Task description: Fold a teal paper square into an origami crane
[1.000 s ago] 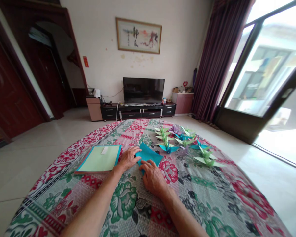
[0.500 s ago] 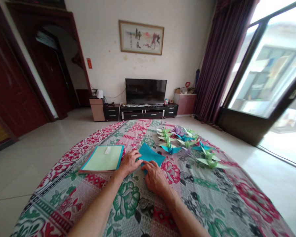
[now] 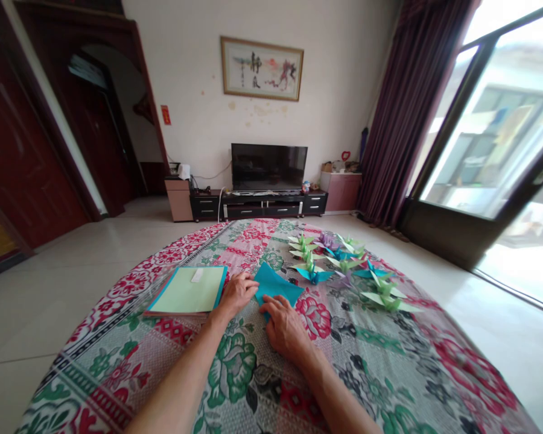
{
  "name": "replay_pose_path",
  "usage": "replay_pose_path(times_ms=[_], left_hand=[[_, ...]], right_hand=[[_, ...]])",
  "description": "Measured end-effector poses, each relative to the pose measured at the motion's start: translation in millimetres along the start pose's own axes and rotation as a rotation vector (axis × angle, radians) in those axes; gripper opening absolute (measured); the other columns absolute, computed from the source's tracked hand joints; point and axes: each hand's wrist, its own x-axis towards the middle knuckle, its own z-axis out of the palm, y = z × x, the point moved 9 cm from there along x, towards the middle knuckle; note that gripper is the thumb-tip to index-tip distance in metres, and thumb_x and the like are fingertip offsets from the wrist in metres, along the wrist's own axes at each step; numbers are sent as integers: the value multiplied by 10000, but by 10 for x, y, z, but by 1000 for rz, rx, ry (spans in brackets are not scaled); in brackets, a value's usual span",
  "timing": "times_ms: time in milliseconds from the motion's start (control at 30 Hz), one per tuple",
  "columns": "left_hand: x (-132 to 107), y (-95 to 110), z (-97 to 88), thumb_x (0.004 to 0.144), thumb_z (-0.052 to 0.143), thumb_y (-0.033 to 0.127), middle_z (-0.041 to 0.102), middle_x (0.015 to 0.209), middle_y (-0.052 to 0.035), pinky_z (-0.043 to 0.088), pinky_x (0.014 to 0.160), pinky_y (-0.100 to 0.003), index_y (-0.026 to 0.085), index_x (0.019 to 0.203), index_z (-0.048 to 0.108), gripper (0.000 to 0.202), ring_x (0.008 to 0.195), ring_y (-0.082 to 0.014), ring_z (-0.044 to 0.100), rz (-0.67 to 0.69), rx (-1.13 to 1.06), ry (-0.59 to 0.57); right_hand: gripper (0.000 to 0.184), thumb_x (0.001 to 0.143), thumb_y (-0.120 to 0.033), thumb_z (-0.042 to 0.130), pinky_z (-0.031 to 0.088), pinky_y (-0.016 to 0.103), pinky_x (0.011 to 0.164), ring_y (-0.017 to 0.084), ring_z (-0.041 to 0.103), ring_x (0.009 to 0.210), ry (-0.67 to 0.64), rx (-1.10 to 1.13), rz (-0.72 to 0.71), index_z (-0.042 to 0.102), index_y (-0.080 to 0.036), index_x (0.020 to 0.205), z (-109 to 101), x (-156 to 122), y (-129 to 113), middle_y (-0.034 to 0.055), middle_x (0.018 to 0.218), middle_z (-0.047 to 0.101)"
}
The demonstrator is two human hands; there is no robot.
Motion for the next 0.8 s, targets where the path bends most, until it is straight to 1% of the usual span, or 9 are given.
replay_pose_path(times_ms=[133,333,433,600,800], left_hand=[[33,-11,-31,806,514,253,633,991,-53,428,884,-333,219,887,722,226,926,-188,567,-31,8,36],[77,-24,-65,801,501,216,647,911,-64,437,859,-313,196,874,719,231,874,-178,579,-61,59,80],[93,-20,-80,800,493,206,648,876,-60,446,840,-304,203,868,716,233,853,-174,582,-64,82,95],[120,-25,-110,806,469,214,654,862,-60,451,828,-295,204,864,712,250,838,-178,589,-93,121,102],[140,-76,-83,811,430,184,656,892,-68,436,853,-298,197,907,700,286,874,-186,590,-120,142,94]], right_hand=[[345,700,-53,444,334,360,995,207,421,1141,-6,-2,8,597,-190,977,2,-2,10,48,1238,544],[353,699,-44,440,326,365,1006,202,422,1145,-1,-3,9,597,-196,977,3,-9,8,47,1240,544],[353,699,-47,441,324,371,1006,201,422,1148,-6,-10,12,600,-199,976,7,-8,11,47,1246,542],[351,696,-52,447,329,367,1002,204,422,1145,-13,-7,8,599,-197,977,13,0,14,49,1243,545],[346,697,-48,443,319,350,1009,199,422,1137,0,0,1,601,-186,972,17,-1,14,54,1234,552]])
